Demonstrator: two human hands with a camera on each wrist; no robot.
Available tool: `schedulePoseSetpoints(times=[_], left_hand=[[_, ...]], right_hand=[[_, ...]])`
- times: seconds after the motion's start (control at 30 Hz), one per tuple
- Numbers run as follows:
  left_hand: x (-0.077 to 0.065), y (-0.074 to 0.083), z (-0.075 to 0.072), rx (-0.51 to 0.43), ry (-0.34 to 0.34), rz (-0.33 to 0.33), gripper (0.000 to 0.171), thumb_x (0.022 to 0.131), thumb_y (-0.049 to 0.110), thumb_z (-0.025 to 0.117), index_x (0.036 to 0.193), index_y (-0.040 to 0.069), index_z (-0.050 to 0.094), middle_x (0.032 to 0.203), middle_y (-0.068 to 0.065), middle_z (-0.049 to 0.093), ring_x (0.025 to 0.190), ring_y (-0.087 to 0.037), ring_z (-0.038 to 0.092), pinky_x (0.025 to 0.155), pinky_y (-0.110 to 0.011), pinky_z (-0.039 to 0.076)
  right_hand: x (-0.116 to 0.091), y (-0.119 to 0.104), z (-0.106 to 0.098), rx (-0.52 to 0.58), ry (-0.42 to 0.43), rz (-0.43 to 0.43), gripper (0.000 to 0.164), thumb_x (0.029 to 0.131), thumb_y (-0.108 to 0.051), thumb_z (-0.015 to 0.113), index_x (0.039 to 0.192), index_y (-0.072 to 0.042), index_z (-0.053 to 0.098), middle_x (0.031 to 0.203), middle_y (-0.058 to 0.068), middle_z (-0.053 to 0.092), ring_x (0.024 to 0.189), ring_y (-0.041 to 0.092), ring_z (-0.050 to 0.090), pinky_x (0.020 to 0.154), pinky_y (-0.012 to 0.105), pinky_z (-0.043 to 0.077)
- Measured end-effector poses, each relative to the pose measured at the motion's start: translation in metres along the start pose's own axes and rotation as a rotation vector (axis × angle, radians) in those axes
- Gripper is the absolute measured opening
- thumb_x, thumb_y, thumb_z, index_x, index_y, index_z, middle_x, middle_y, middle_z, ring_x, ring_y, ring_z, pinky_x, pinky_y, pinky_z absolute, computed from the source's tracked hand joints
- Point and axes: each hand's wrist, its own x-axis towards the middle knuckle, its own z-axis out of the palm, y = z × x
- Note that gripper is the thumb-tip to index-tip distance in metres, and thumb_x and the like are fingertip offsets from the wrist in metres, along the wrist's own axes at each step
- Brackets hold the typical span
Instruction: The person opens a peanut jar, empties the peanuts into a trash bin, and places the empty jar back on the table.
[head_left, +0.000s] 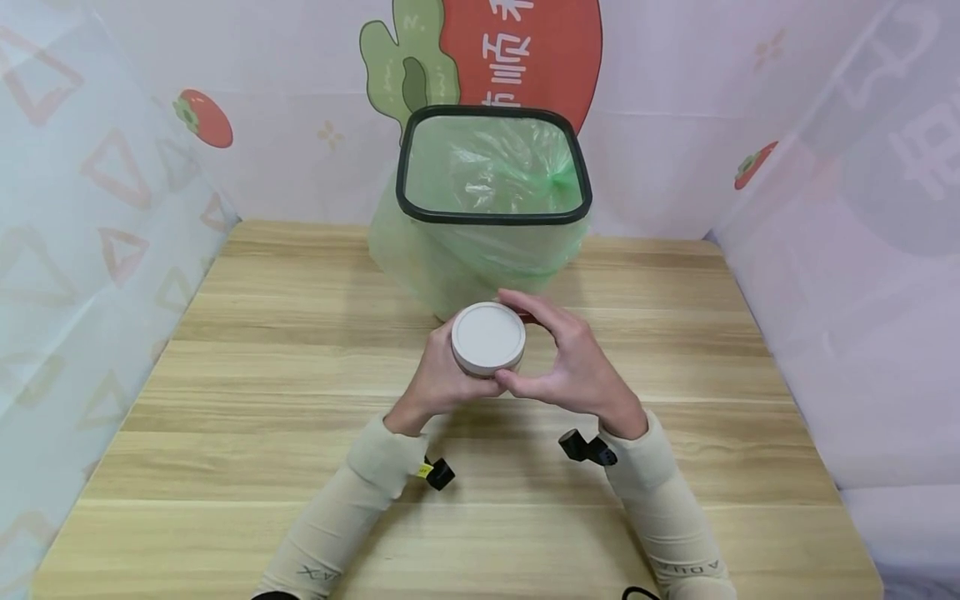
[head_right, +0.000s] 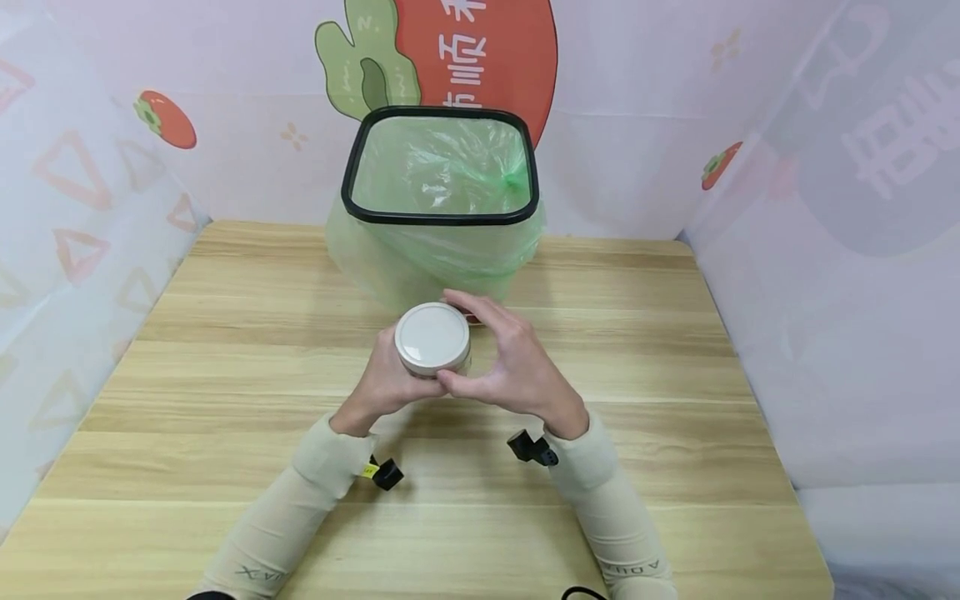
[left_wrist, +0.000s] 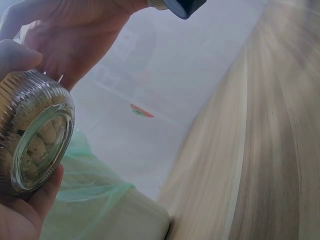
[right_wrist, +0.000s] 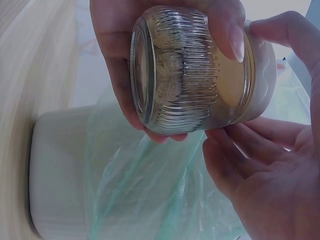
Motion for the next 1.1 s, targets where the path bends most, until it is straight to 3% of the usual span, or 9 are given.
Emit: schedulePoseSetpoints(times=[0.33,0.57,0.7,0.9,1.1], left_hand=[[-0.002,0.001,0.000,0.004,-0.003,-0.015,0.087,0.064,0.012,0.094,0.142,0.000,0.058,0.131,-0.019,0.071,0.121,-0.031,0.067,0.109,-0.040,0.053],[-0.001,0.003,-0.001,0.013,0.016,-0.009,0.088,0.064,0.012,0.096,0.142,-0.001,0.058,0.133,-0.020,0.070,0.123,-0.033,0.067,0.111,-0.046,0.053],[0.000,0.004,-0.002,0.016,0.028,-0.016,0.086,0.064,0.009,0.096,0.141,0.000,0.059,0.133,-0.019,0.070,0.122,-0.033,0.067,0.110,-0.045,0.053],[-0.001,0.004,-0.002,0.008,0.036,-0.010,0.084,0.065,0.007,0.095,0.140,-0.001,0.059,0.132,-0.020,0.070,0.122,-0.033,0.067,0.110,-0.045,0.053],[-0.001,0.004,-0.001,0.019,0.036,-0.008,0.084,0.064,0.007,0.095,0.139,-0.002,0.060,0.130,-0.020,0.071,0.120,-0.033,0.068,0.108,-0.045,0.054]], right_hand=[[0.000,-0.002,0.002,0.091,-0.057,0.037,0.096,0.075,-0.018,0.096,0.158,-0.013,0.047,0.155,0.012,0.058,0.143,0.018,0.056,0.120,0.036,0.046],[-0.002,-0.009,0.003,-0.069,0.044,0.053,0.105,0.066,-0.031,0.102,0.154,-0.011,0.050,0.144,0.010,0.062,0.130,0.019,0.061,0.109,0.043,0.054],[-0.002,-0.014,0.006,-0.143,0.105,0.062,0.100,0.062,-0.036,0.103,0.146,-0.009,0.057,0.134,0.009,0.063,0.120,0.020,0.063,0.101,0.040,0.057],[-0.002,-0.017,0.011,-0.177,0.166,0.072,0.093,0.058,-0.039,0.105,0.134,-0.003,0.064,0.119,0.007,0.063,0.105,0.019,0.062,0.094,0.031,0.055],[-0.002,-0.016,0.015,-0.192,0.182,0.071,0.089,0.057,-0.040,0.105,0.130,-0.006,0.066,0.116,0.007,0.062,0.101,0.018,0.059,0.090,0.029,0.052]])
